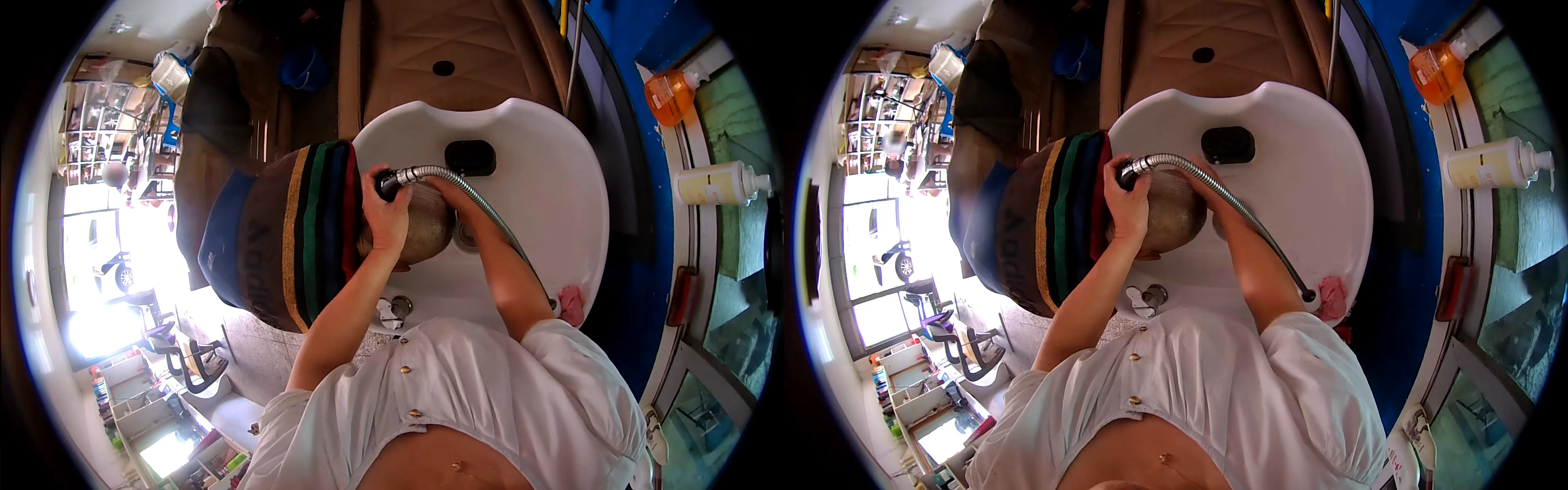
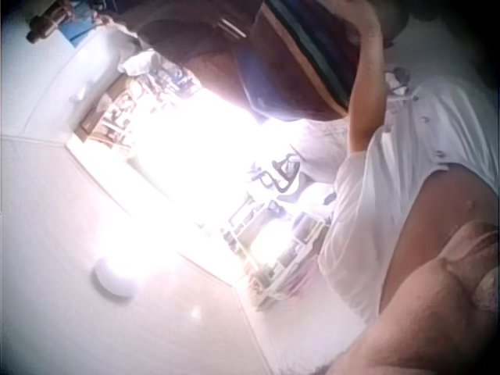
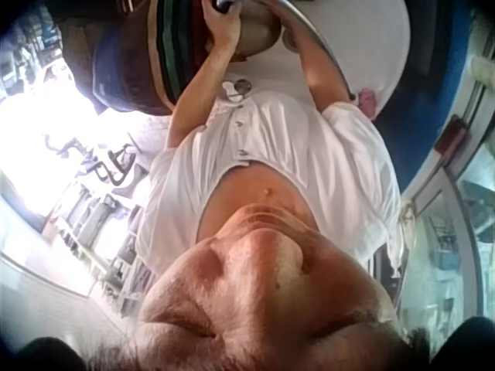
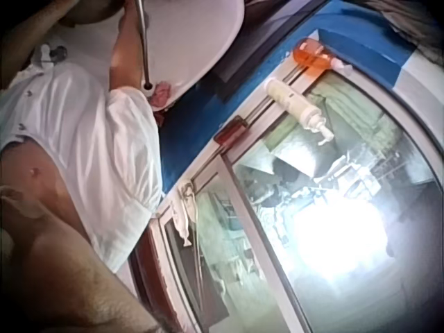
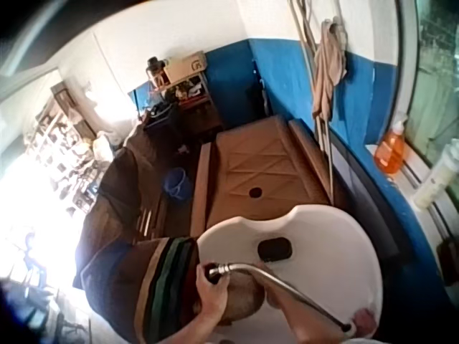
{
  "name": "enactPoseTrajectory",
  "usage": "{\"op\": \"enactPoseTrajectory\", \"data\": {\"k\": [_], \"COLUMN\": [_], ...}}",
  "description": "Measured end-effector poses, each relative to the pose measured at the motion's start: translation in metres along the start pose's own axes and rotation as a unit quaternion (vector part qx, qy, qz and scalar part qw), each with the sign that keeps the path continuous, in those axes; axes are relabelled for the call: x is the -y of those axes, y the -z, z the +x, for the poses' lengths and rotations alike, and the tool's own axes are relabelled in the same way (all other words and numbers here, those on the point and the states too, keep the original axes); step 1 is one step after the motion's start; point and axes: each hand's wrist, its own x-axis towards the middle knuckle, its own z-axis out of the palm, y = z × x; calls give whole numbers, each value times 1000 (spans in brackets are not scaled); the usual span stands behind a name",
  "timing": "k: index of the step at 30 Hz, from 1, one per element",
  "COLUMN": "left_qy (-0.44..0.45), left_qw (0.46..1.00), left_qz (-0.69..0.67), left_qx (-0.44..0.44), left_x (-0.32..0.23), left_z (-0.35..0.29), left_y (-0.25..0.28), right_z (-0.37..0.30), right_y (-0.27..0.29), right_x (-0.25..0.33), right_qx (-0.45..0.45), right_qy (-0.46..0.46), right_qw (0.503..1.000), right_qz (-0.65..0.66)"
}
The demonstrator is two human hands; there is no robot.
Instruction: The person washes another person's hair at a salon sink by wetting the hair with a sprayer, applying shampoo, scrubbing the scalp with their hands, and rinsing the hair clean before drying it with a towel.
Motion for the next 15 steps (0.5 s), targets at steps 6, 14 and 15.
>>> {"op": "enactPoseTrajectory", "data": {"k": [6,14,15], "left_qy": [-1,8,12], "left_qw": [1000,1000,1000], "left_qz": [19,1,-12], "left_qx": [-3,-12,-15], "left_x": [-1,-1,-1], "left_z": [-2,-6,-2], "left_y": [5,6,7], "right_z": [-26,-22,-13], "right_y": [-9,-12,-14], "right_x": [62,76,81], "right_qx": [107,147,152], "right_qy": [69,200,202], "right_qw": [988,911,899], "right_qz": [-87,-328,-358]}}
